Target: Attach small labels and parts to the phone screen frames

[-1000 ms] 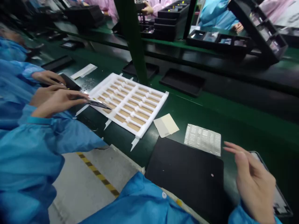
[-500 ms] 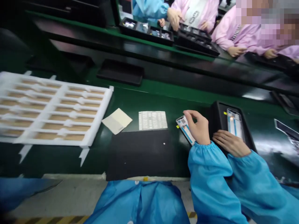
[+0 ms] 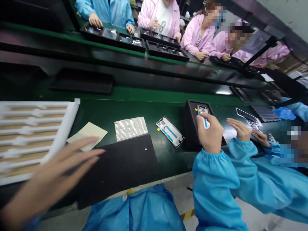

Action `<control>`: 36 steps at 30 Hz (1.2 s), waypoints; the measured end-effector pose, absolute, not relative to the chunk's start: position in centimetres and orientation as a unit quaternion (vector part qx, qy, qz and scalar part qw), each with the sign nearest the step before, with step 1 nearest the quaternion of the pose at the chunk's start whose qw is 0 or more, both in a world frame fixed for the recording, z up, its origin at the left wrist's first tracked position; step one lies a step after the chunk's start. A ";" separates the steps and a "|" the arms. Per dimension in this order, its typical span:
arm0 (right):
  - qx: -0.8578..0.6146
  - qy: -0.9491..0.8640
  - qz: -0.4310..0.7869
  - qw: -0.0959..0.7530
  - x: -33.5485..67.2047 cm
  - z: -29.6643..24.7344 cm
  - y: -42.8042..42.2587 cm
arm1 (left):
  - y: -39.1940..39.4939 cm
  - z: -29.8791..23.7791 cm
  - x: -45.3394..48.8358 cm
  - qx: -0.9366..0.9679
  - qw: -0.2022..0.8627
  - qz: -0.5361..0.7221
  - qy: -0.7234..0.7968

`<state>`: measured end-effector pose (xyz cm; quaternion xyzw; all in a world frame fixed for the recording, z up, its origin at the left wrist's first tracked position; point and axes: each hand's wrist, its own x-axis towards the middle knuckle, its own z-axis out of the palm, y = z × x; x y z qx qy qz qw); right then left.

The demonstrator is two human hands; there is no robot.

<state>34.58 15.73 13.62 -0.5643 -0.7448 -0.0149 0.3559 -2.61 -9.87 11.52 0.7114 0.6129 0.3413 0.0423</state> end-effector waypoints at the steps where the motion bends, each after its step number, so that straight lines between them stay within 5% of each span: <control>1: -0.597 -0.729 -0.009 0.335 35.2 13.1 16.7 | -8.7 11.0 -0.8 0.736 0.065 0.336 0.584; 5: -0.676 -0.681 0.035 0.279 38.1 10.3 20.3 | -5.6 9.8 5.0 0.797 0.159 0.300 0.499; 12: -0.684 -0.620 0.064 0.380 38.7 10.3 20.1 | -4.3 9.9 7.2 0.699 0.382 0.324 0.511; 15: -0.582 -0.667 0.131 0.446 34.5 12.0 14.8 | -3.5 9.5 8.6 0.560 0.524 0.409 0.495; 19: -0.400 -0.797 0.248 0.377 26.1 12.7 6.1 | -2.4 8.9 10.3 0.323 0.645 0.564 0.401; 23: -0.336 -0.841 0.250 0.342 23.5 12.5 5.3 | -2.1 8.4 9.3 0.159 0.597 0.629 0.473; 26: -0.491 -0.789 0.029 0.367 28.0 12.2 9.8 | -2.6 7.6 6.7 0.210 0.532 0.613 0.545; 29: -0.647 -0.713 -0.127 0.238 33.6 11.2 14.5 | -3.4 7.2 3.9 0.343 0.523 0.534 0.569; 32: -0.681 -0.712 -0.092 0.147 36.2 10.4 16.3 | -4.0 7.6 2.1 0.448 0.479 0.457 0.601; 36: -0.659 -0.712 -0.126 0.208 32.8 12.2 15.5 | -4.2 8.2 1.0 0.566 0.385 0.350 0.639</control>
